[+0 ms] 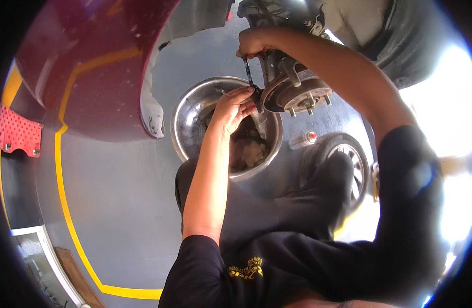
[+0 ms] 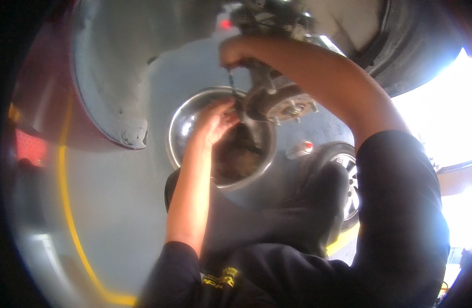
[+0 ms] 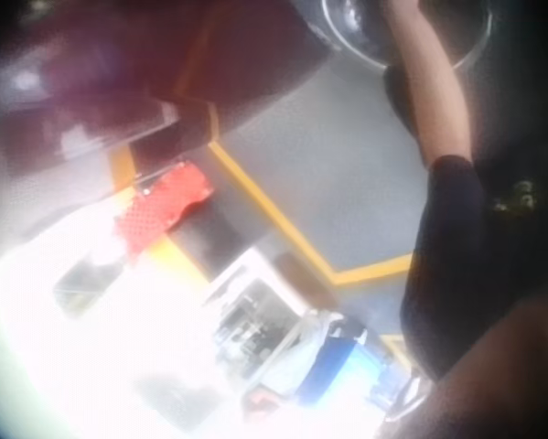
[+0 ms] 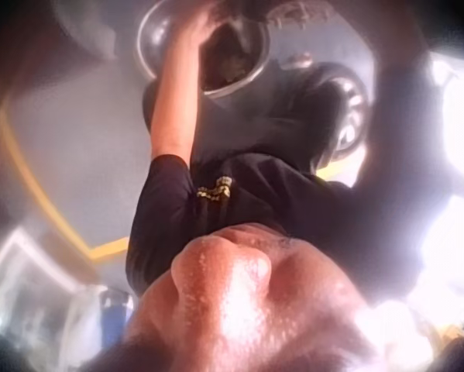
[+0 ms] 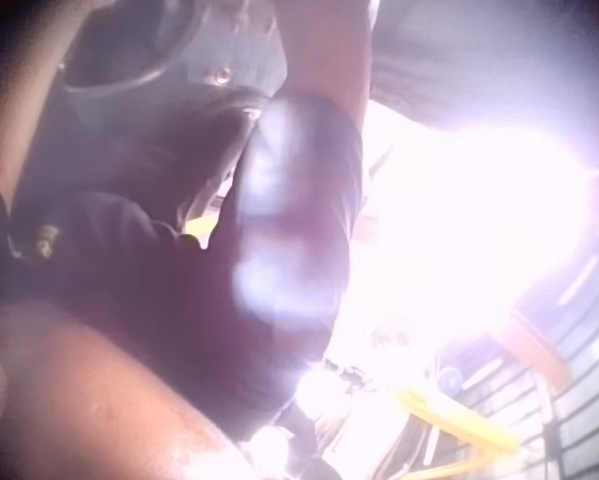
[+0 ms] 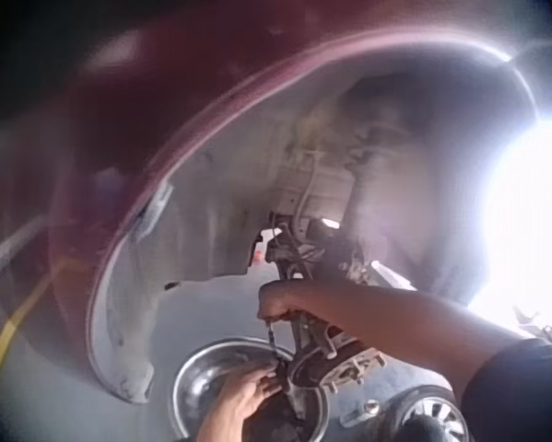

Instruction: The person works on a car's brake assembly while kneeling beside a metal bowl. They use a wrench to loosen and remove bolts from the brake caliper, then retrieve a socket from a nearby tool cart and continue fastening components on the brake rotor area.

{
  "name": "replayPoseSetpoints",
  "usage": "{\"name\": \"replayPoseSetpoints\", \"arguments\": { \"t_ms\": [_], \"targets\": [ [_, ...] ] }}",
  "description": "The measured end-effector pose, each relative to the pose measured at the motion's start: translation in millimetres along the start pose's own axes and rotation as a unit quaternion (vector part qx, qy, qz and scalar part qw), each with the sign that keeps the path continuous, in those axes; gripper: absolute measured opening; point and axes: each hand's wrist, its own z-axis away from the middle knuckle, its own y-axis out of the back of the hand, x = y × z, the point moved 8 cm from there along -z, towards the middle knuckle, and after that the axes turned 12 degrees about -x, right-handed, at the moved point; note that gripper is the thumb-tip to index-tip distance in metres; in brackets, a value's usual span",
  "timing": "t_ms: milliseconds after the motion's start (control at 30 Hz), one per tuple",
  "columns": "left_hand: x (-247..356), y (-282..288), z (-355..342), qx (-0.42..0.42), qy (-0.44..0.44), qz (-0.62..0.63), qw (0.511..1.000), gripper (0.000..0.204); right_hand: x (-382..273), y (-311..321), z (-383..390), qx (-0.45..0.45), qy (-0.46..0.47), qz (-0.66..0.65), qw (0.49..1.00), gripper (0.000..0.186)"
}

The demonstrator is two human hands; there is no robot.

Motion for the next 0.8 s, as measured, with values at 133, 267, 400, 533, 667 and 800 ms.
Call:
{"name": "replayPoseSetpoints", "arguments": {
  "t_ms": [133, 267, 400, 533, 667, 800],
  "targets": [
    [7.1, 3.5, 2.4, 0.005, -0.003, 0.005, 1.000, 0.026, 3.0, 7.9, -7.3, 0.025, 0.013, -0.013, 1.000, 0.040],
    [-3.2, 4.4, 4.0, 0.004, -0.003, 0.040, 0.999, 0.024, -3.5, 7.3, -0.1, 0.024, 0.032, -0.022, 0.999, 0.040],
    [0.3, 7.3, 5.8, 0.003, 0.005, 0.039, 0.999, 0.023, -16.4, 3.4, 5.4, 0.000, 0.048, 0.006, 0.999, 0.038],
    [-2.5, 5.9, 0.6, -0.005, 0.004, 0.050, 0.999, 0.022, -17.5, 2.1, 8.7, -0.015, 0.066, 0.001, 0.998, 0.037],
    [-10.5, 11.9, -4.3, -0.030, 0.000, 0.069, 0.997, 0.022, -19.0, -1.4, 11.5, -0.012, 0.065, -0.016, 0.998, 0.038],
    [-9.7, 7.7, -5.2, -0.025, -0.008, 0.070, 0.997, 0.022, -21.1, 0.6, 13.0, -0.007, 0.078, 0.025, 0.997, 0.040]
  ]
}}
